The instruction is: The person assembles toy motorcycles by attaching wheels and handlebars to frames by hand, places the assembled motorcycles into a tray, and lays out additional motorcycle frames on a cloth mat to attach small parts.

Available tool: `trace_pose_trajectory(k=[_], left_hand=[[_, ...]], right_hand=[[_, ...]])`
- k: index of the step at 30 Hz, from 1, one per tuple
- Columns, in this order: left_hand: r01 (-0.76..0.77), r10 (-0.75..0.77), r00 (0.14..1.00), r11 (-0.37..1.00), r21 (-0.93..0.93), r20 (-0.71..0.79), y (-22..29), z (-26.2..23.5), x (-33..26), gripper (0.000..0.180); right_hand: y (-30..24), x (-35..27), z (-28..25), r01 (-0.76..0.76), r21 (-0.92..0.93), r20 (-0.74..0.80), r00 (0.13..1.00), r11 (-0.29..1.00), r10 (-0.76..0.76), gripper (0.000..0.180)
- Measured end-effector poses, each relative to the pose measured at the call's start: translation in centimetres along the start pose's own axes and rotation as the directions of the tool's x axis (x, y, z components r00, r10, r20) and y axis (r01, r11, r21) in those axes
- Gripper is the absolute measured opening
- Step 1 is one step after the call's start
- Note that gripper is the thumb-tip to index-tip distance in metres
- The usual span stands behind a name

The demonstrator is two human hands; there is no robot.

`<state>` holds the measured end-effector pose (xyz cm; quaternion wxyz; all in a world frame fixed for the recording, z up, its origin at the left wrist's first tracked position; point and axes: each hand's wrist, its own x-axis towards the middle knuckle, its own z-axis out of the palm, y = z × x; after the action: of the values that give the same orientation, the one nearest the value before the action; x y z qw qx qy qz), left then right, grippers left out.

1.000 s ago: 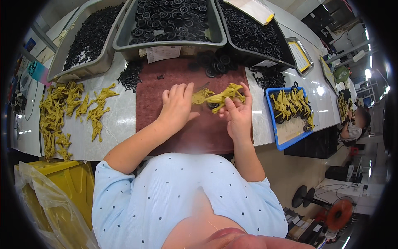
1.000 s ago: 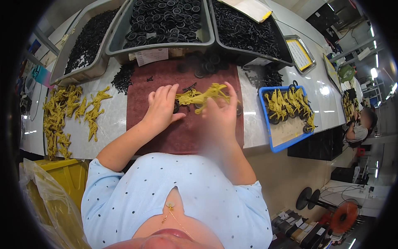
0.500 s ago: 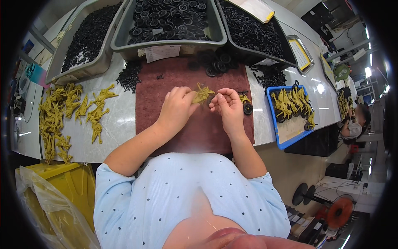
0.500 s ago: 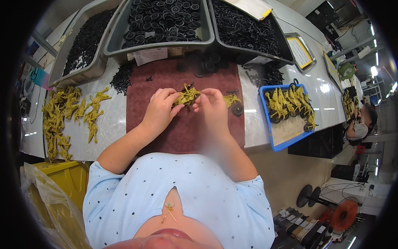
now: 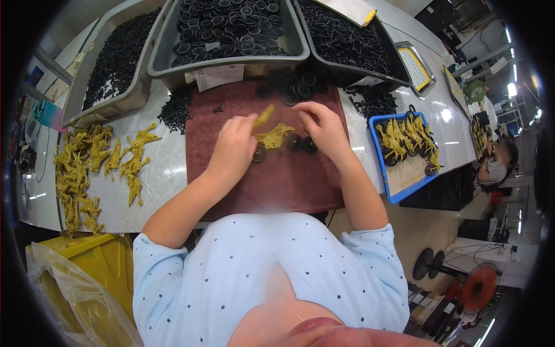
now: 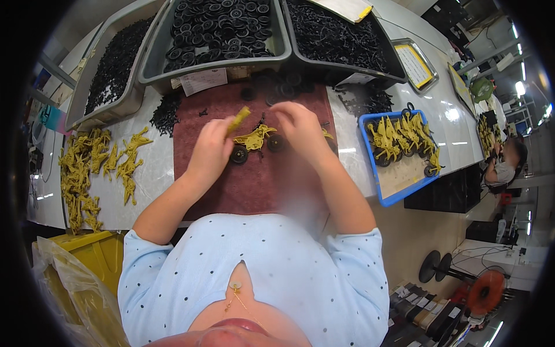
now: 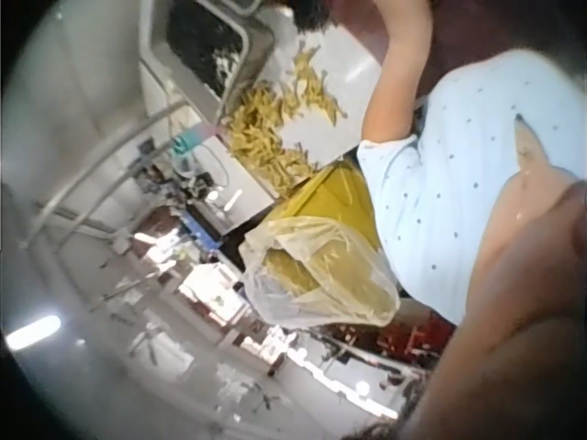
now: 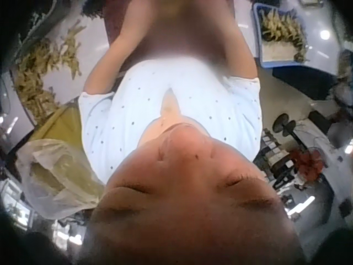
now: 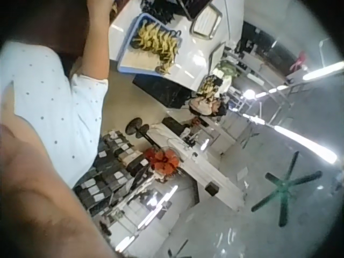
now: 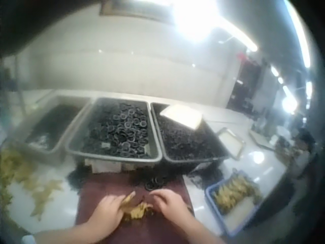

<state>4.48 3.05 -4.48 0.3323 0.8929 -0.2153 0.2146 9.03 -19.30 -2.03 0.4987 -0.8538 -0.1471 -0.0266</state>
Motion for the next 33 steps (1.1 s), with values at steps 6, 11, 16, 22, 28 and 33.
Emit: trace_pose_trajectory(k=[6,11,16,22,28,33], left_hand=[[0.204,-0.284,0.956,0.824,0.529,0.075,-1.3,-3.1,-2.2,0.046],[0.190,-0.313,0.946,0.741,0.644,0.081,1.0,-3.2,-4.0,0.060],[0.082,-0.167,0.963,0.930,0.358,0.212,3.4,-1.4,-1.5,0.071],[0.054,-0.144,0.939,0.958,0.281,0.311,1.5,2.6,-0.3,0.054],[-0.006,-0.060,0.950,0.977,0.211,0.305,0.3,1.2,-0.7,0.038],[-0.063,0.004,0.931,0.987,0.149,0.365,-0.3,-0.6,-1.4,0.035]], right_hand=[[-1.2,4.3,1.7,-0.049,-0.427,0.330,0.921,0.903,0.206,0.026],[-0.1,5.6,3.5,0.017,-0.572,0.342,0.914,0.820,0.220,0.033],[1.0,6.2,2.4,-0.070,-0.338,0.327,0.926,0.938,0.187,0.031],[-0.4,4.6,-0.2,-0.331,0.036,0.234,0.920,0.943,0.314,0.017],[0.5,1.9,-1.4,-0.551,0.419,0.338,0.832,0.722,0.440,0.012],[0.1,1.0,-0.9,-0.574,0.512,0.402,0.818,0.639,0.412,0.012]])
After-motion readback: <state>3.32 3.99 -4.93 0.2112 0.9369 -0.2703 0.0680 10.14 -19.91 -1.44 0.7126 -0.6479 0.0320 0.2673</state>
